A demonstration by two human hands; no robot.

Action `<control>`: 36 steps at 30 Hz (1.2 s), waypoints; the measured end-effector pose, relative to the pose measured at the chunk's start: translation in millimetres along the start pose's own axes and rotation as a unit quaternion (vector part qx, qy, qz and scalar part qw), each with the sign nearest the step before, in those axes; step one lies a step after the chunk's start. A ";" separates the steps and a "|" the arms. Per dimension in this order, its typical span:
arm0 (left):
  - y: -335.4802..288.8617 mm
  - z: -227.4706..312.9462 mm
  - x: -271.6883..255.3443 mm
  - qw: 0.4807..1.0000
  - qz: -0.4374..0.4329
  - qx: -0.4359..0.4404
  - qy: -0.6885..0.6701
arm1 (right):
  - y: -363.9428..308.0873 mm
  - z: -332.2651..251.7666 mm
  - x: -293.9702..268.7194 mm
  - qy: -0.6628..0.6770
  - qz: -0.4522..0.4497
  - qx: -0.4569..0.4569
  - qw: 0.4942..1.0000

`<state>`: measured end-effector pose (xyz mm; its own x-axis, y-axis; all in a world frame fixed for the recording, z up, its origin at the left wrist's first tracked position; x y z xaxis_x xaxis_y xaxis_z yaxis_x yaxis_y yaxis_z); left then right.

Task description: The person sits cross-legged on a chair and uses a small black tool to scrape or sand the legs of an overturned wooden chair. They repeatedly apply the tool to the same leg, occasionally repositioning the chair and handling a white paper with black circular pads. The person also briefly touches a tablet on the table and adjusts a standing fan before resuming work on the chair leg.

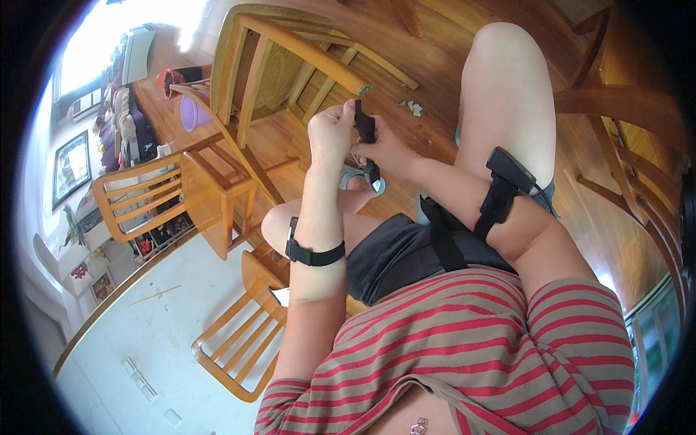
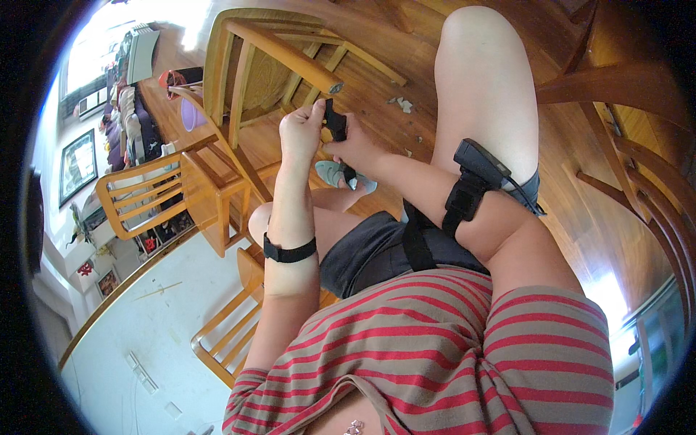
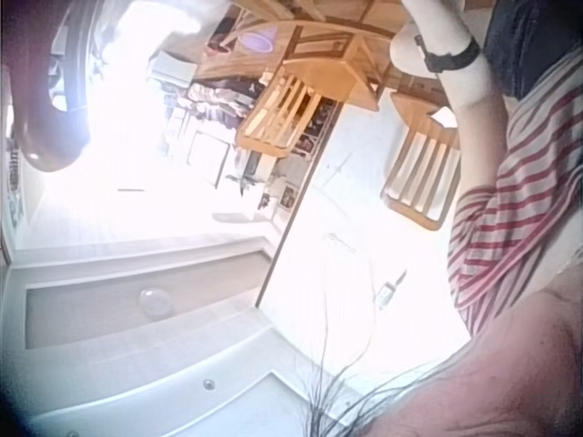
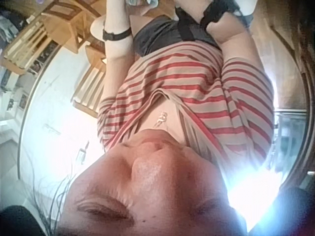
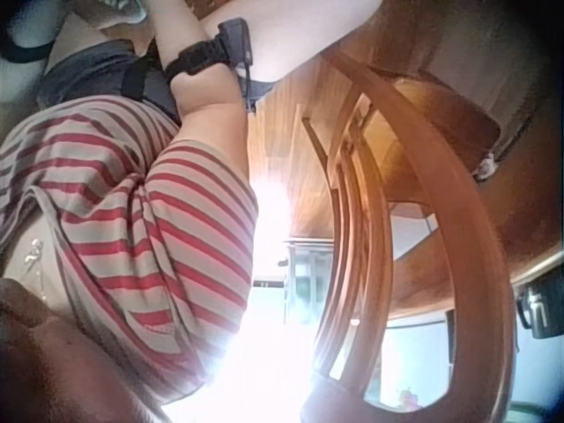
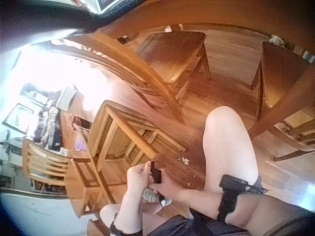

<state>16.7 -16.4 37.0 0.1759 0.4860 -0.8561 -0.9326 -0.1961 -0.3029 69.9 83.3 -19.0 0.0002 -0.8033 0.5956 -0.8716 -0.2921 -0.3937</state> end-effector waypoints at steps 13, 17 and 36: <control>31.7 12.7 -12.2 0.960 -0.128 0.249 -0.023 | 2.7 -5.1 3.0 0.236 0.069 0.170 0.954; 56.5 11.0 -8.4 0.937 -0.138 0.320 0.006 | 6.1 -4.7 9.1 0.230 0.107 0.181 0.950; 61.6 8.1 4.3 0.934 -0.190 0.302 0.020 | 14.5 -14.3 22.6 0.239 0.187 0.218 0.928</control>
Point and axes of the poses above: each hand's wrist, its own y-axis towards the middle knuckle, its own x-axis out of the palm, z = x × y, the point moved 1 cm from there along y, towards the middle knuckle, and after that the axes turned 3 degrees about -x, right-handed, at the moved point
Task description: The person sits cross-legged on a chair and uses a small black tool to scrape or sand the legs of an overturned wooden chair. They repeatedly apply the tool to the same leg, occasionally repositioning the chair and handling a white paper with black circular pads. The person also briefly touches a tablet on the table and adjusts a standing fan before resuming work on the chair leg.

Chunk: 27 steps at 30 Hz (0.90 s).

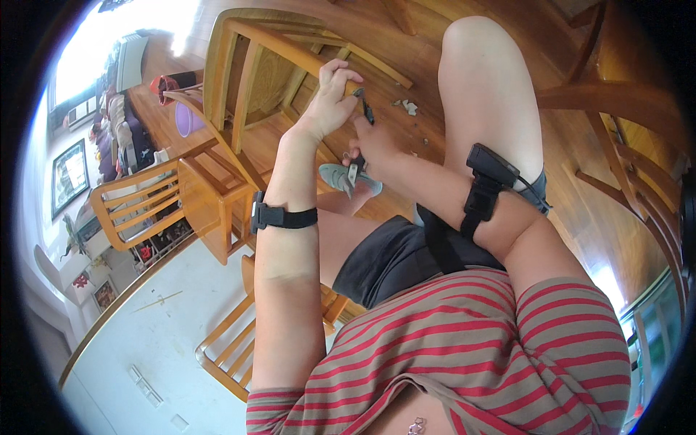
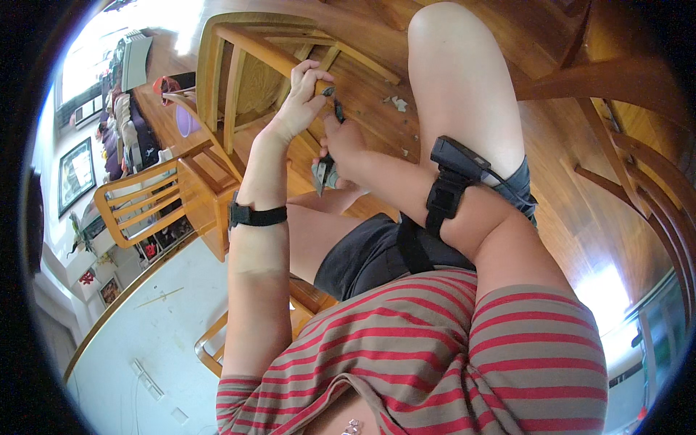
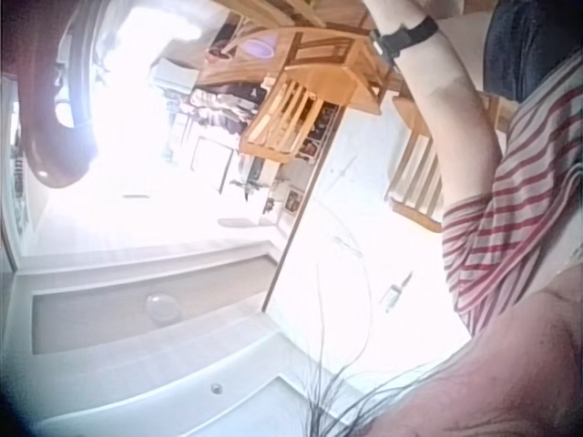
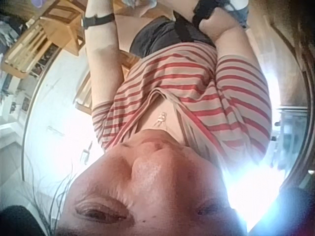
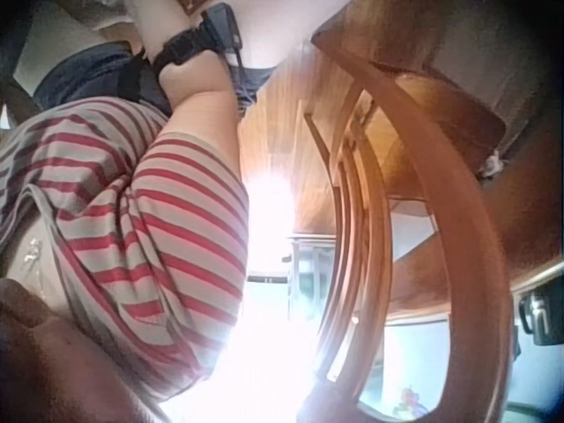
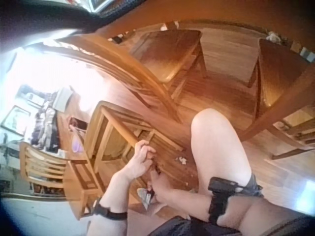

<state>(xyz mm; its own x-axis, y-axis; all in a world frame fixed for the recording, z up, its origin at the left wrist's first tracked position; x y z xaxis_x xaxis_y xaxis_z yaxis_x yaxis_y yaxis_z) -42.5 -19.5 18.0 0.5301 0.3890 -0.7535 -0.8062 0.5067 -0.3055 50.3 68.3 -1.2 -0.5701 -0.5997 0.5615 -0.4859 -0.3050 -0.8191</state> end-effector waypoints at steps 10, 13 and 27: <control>0.2 -1.8 -2.8 1.000 -0.015 -0.013 0.003 | -15.7 -2.8 2.5 0.042 -0.033 0.002 0.999; 1.4 -2.5 -2.3 0.999 -0.020 -0.024 -0.021 | -14.0 -6.5 4.6 0.026 -0.031 0.015 0.999; 1.2 -0.4 0.5 0.999 -0.014 -0.036 -0.027 | -10.6 -13.6 9.4 0.091 -0.001 0.024 0.996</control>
<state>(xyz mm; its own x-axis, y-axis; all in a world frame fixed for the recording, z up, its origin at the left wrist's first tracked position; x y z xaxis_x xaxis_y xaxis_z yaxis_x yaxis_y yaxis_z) -43.3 -18.9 17.1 0.5646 0.4177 -0.7119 -0.8066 0.4621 -0.3686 41.1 76.0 14.3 -0.6815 -0.4567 0.5718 -0.4578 -0.3434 -0.8200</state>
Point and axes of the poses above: each hand's wrist, its own y-axis towards the middle knuckle, its own x-axis out of the palm, z = x × y, the point moved 1 cm from there along y, towards the middle knuckle, and after that the axes turned 3 degrees about -x, right-handed, at the moved point
